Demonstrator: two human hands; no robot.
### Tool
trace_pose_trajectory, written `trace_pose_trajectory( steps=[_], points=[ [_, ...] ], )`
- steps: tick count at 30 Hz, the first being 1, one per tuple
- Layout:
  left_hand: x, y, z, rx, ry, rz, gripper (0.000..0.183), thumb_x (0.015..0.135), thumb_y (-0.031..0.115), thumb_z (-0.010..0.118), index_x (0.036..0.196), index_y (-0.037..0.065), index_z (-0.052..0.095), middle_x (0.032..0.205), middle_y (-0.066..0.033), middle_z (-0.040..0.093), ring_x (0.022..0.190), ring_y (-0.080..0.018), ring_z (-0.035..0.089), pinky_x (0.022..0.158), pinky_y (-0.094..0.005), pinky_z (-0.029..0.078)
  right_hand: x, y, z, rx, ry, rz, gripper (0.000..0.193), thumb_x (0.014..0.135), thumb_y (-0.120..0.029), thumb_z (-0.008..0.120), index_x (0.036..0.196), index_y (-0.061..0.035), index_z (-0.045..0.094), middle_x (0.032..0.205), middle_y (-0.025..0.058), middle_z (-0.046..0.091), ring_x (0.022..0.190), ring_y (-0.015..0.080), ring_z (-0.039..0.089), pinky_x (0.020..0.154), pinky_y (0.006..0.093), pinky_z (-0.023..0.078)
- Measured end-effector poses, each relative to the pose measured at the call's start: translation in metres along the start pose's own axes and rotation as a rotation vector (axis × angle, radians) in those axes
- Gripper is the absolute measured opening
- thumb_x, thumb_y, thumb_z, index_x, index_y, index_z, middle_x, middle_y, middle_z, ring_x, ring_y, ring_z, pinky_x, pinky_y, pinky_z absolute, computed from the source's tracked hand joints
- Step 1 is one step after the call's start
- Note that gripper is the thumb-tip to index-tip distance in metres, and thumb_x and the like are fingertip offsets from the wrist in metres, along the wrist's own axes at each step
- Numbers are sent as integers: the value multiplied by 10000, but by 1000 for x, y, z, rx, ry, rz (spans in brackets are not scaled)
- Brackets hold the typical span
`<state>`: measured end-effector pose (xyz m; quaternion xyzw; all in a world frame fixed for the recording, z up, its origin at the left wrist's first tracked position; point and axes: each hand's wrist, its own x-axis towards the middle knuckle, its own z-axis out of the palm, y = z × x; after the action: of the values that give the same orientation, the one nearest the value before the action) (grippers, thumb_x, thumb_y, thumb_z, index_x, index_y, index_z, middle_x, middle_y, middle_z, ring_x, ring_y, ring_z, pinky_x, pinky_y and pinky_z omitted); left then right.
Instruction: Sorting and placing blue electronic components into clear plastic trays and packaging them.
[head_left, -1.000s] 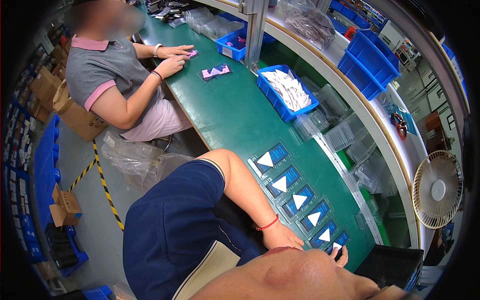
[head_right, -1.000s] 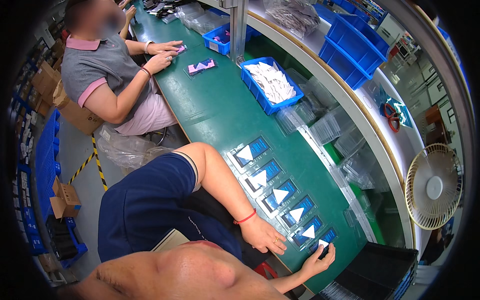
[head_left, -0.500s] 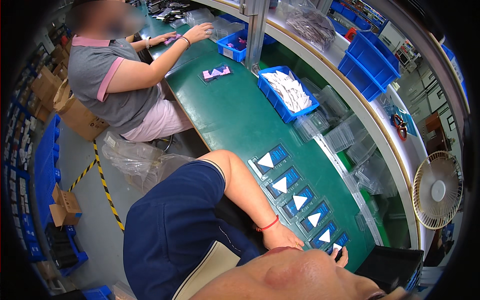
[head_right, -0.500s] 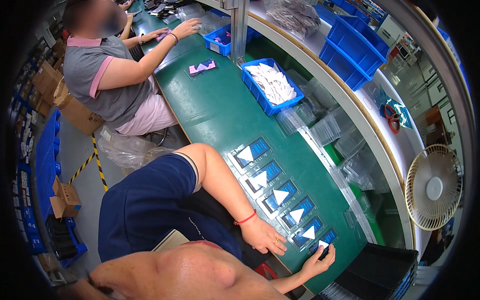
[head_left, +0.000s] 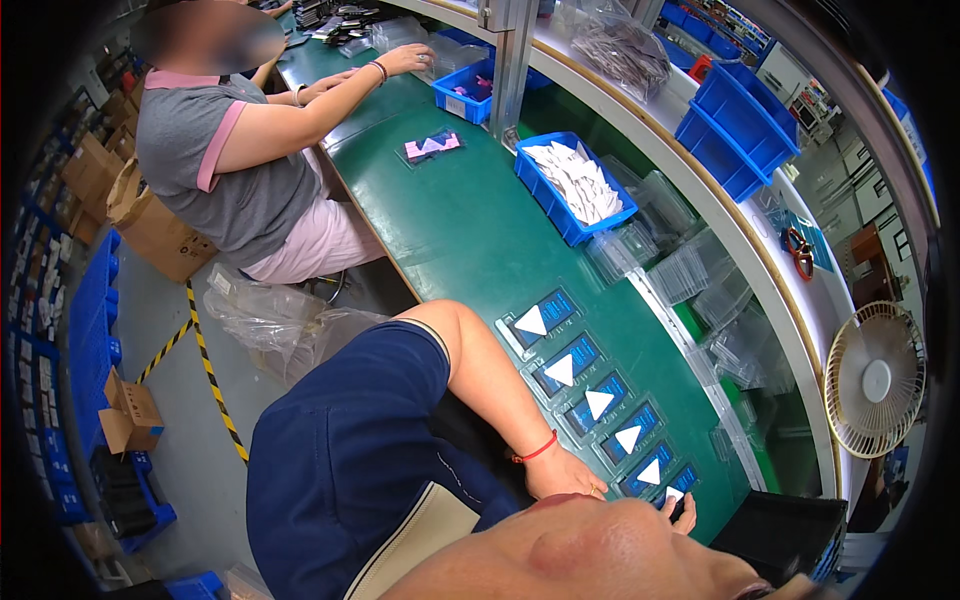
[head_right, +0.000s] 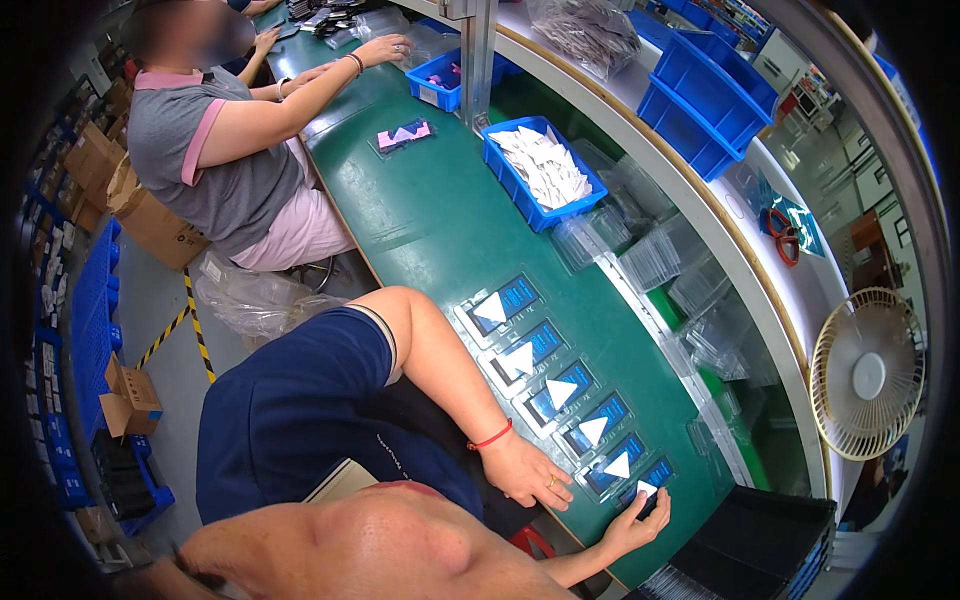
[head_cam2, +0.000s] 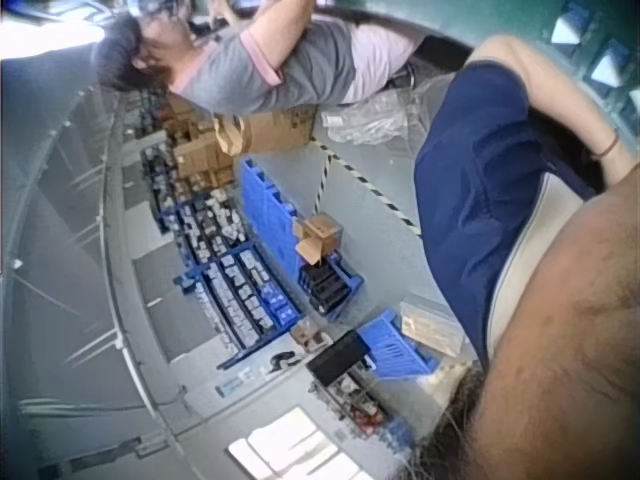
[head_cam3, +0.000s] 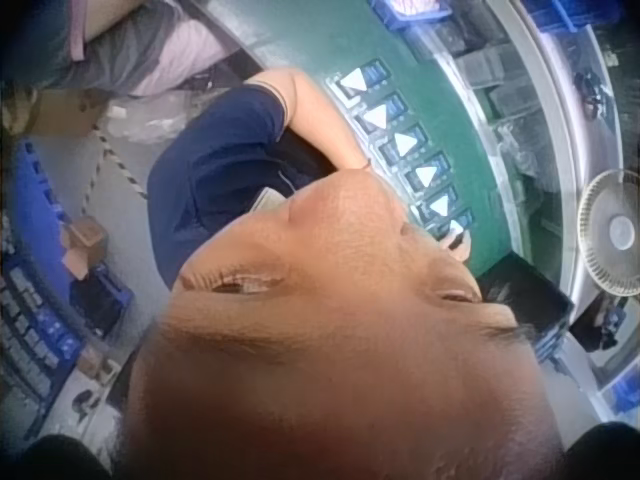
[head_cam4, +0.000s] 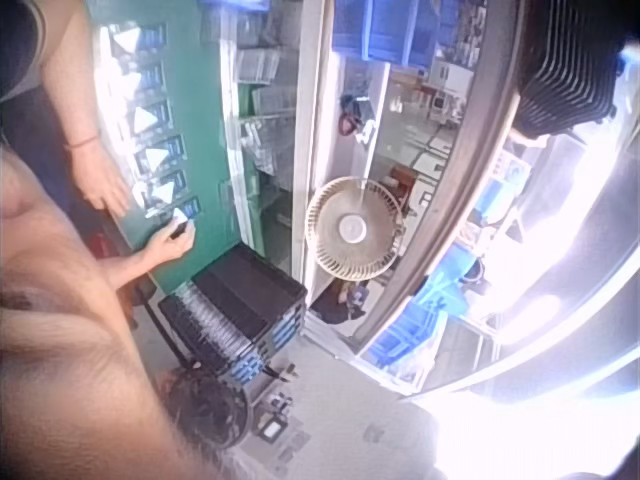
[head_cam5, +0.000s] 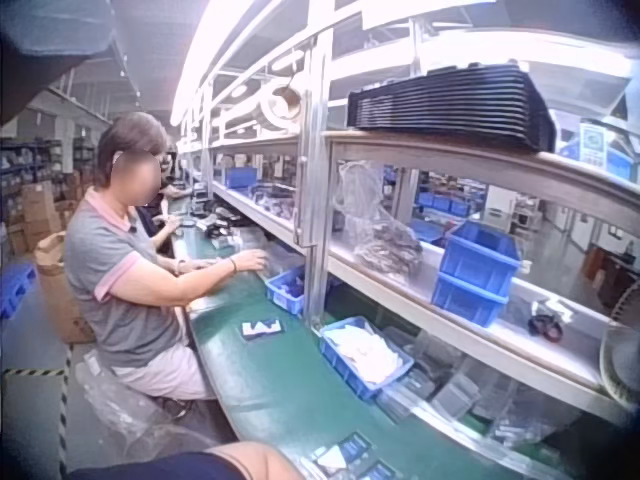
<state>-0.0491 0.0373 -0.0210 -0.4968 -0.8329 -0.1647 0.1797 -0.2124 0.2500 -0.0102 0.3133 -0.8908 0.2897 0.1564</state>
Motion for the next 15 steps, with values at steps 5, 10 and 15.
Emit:
trace_pose_trajectory(
  steps=[5,10,15],
  points=[
    [1,0,1,-6,2,5,300,748,296,632,847,16,680,1349,-237,389,1288,-364,340,1078,-483,252,1,-1,-1,1,-12,3,315,868,-144,593,1100,68,579,1121,214,579,1066,352,526,924,427,400],
    [0,0,-1,-38,11,-4,299,741,282,632,840,3,678,1344,-243,392,1285,-367,345,1081,-484,250,0,-2,-1,3,-3,24,314,867,-143,593,1094,73,578,1115,215,580,1060,355,526,923,428,400],
    [0,0,-1,-38,12,-8,302,735,278,632,834,-4,678,1341,-247,394,1281,-369,350,1081,-484,251,0,-1,0,-6,2,12,316,868,-148,594,1093,73,578,1114,215,580,1060,355,527,922,429,401]
  ],
)
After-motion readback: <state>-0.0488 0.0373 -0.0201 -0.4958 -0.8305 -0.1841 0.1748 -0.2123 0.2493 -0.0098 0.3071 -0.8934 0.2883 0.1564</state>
